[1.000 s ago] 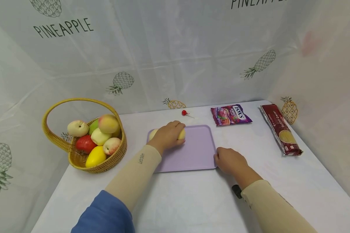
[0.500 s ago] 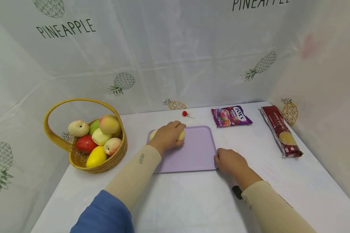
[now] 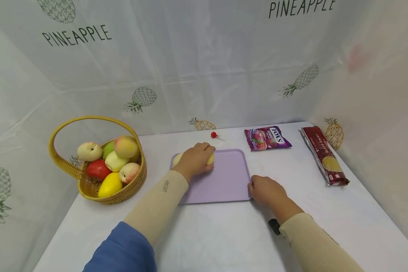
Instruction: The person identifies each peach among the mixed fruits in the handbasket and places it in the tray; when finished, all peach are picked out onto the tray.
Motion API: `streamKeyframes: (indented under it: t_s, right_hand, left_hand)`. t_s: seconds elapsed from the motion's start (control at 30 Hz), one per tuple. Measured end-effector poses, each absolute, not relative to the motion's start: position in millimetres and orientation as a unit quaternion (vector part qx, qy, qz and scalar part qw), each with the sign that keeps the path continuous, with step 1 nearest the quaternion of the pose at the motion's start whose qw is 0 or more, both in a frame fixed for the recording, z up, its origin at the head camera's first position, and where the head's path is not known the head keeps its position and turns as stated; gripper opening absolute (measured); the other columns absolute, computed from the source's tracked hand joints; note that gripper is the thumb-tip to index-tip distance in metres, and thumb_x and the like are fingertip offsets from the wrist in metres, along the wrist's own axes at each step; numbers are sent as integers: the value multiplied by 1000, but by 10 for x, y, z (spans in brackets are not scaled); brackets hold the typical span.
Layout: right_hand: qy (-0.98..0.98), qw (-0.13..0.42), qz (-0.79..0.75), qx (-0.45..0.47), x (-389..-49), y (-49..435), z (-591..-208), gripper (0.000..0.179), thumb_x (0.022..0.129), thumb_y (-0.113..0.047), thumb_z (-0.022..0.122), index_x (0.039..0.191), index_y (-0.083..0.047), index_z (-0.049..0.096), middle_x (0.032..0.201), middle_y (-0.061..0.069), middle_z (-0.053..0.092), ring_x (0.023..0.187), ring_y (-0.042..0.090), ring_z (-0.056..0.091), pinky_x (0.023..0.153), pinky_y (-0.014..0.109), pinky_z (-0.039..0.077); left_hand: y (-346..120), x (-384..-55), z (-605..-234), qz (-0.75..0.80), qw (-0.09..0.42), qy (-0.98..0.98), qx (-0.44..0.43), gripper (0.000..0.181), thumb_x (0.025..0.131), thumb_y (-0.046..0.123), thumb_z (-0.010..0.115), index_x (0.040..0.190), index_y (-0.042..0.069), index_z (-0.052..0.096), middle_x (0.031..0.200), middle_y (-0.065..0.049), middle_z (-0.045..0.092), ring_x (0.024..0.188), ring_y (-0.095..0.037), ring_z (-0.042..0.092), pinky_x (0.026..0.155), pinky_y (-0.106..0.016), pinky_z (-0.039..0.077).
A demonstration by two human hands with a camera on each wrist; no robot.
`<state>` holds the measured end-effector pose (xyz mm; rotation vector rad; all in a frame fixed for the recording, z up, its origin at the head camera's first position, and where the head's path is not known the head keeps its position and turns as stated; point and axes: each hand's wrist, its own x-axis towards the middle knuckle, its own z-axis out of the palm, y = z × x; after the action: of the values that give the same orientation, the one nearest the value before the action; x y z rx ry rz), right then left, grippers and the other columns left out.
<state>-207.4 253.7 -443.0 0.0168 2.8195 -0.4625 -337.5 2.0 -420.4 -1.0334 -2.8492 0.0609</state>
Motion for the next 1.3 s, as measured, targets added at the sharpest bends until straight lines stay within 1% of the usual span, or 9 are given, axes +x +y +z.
streamKeyframes:
  t_s: [0.17, 0.33, 0.53, 0.63, 0.77, 0.87, 1.0, 1.17, 1.3]
  right_hand:
    - [977, 144, -159, 2, -2069, 2528, -4440, 24, 104, -30, 53, 100, -8, 61, 86, 6, 62, 81, 25, 55, 76, 48, 50]
    - [978, 138, -156, -5, -2077, 2538, -4444, 23, 104, -29, 53, 100, -8, 61, 86, 6, 62, 81, 25, 55, 76, 48, 51]
    - [977, 144, -158, -6, -2082, 2537, -4435, 26, 104, -29, 54, 106, -5, 62, 92, 9, 65, 84, 26, 58, 81, 52, 53]
    - [976, 148, -159, -5, -2081, 2542, -4415, 26, 104, -29, 54, 107, -4, 62, 94, 9, 66, 86, 27, 59, 82, 53, 53]
    - [975, 153, -160, -6, -2082, 2549, -4396, 26, 104, -29, 53, 105, -4, 61, 92, 10, 64, 85, 28, 57, 80, 51, 51]
    - [975, 153, -160, -6, -2083, 2548, -4394, 29, 104, -29, 53, 110, -2, 62, 96, 13, 66, 88, 30, 59, 83, 54, 52]
    - [976, 151, -156, -7, -2083, 2559, -4397, 36, 104, -30, 54, 119, 2, 61, 107, 18, 68, 97, 34, 63, 91, 61, 52]
    - [976, 151, -157, -7, -2081, 2563, -4395, 36, 104, -29, 54, 118, 3, 61, 107, 18, 68, 95, 34, 63, 91, 61, 51]
    - [976, 148, -160, -9, -2075, 2547, -4394, 38, 104, -28, 54, 122, 5, 60, 110, 21, 68, 97, 35, 63, 92, 62, 51]
  left_hand:
    - [-22, -3362, -4206, 20, 61, -937, -344, 72, 85, 56, 78, 142, 22, 50, 135, 3, 53, 125, -19, 52, 95, -39, 55]
    - [-67, -3338, -4165, 24, 71, -933, -352, 67, 86, 58, 76, 137, 21, 52, 132, 3, 54, 121, -18, 53, 94, -38, 55]
    - [-146, -3281, -4065, 18, 52, -933, -356, 65, 88, 57, 73, 138, 21, 51, 135, 3, 54, 121, -17, 51, 96, -38, 53]
    - [-189, -3252, -4013, 8, 47, -932, -358, 67, 88, 57, 73, 140, 21, 51, 137, 3, 53, 123, -17, 50, 96, -38, 53]
    - [-251, -3225, -3969, -7, 44, -932, -361, 72, 88, 57, 72, 144, 20, 50, 141, 3, 52, 129, -18, 48, 100, -39, 52]
    - [-309, -3210, -3937, -12, 44, -931, -361, 76, 87, 58, 73, 147, 19, 49, 143, 3, 52, 131, -17, 48, 104, -38, 50]
    - [-372, -3195, -3890, -14, 44, -931, -362, 78, 86, 57, 76, 148, 18, 49, 144, 3, 52, 132, -18, 48, 108, -38, 48]
    - [-437, -3176, -3856, -10, 44, -934, -355, 78, 87, 56, 75, 149, 19, 48, 147, 3, 51, 136, -17, 47, 112, -38, 46]
    - [-499, -3143, -3828, -13, 50, -932, -358, 77, 87, 56, 75, 149, 19, 48, 148, 3, 51, 136, -17, 47, 112, -39, 46]
